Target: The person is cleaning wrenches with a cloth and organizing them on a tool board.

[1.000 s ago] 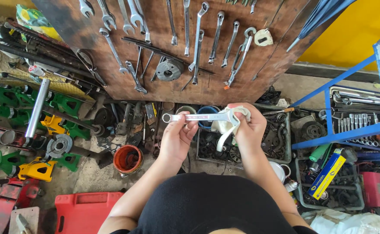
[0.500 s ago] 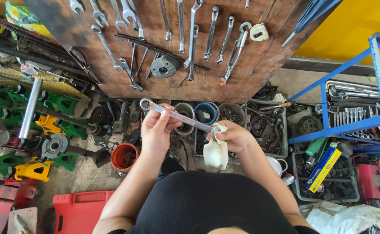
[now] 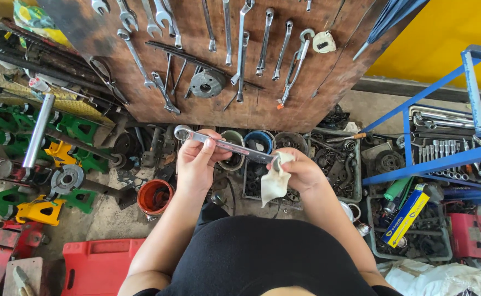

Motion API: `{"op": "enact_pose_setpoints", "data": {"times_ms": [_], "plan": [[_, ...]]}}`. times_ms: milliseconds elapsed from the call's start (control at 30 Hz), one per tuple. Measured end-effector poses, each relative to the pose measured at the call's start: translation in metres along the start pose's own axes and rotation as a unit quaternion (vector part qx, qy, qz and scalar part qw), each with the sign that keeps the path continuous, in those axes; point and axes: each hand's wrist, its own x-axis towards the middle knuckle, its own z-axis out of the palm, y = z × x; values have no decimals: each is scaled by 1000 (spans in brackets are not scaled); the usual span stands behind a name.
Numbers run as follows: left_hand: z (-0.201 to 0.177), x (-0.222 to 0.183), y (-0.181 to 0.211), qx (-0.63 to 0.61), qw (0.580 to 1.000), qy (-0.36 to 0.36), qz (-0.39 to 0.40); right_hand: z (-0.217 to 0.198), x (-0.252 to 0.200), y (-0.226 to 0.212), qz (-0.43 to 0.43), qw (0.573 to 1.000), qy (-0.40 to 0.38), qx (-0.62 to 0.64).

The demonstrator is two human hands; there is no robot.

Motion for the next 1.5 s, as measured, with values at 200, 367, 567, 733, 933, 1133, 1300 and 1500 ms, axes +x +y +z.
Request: {"op": "enact_pose_setpoints", "data": {"times_ms": [200, 367, 567, 733, 933, 1133, 1300, 1500], "plan": [[2, -5, -4, -23, 1000, 0, 17, 15, -9, -13, 27, 999, 4, -30], [6, -13, -4, 6, 1000, -18, 8, 26, -15, -28, 26, 997, 4, -72], [13, -13, -7, -9, 1000, -28, 1, 23, -21, -26, -6, 998, 2, -69], [17, -11, -6, -21, 999, -27, 9, 28, -24, -29, -14, 998, 12, -57], [19, -19, -4, 1, 1000, -21, 22, 28, -29, -33, 4, 995, 12, -100], [22, -23, -4, -12, 1000, -16, 18, 23, -28, -29, -6, 998, 7, -66], [17, -19, -6, -12, 1000, -11, 19, 29, -30, -30, 16, 995, 27, -98], [19, -15, -4, -16, 1000, 8, 21, 52, -25, -30, -122, 974, 67, -177]]}}
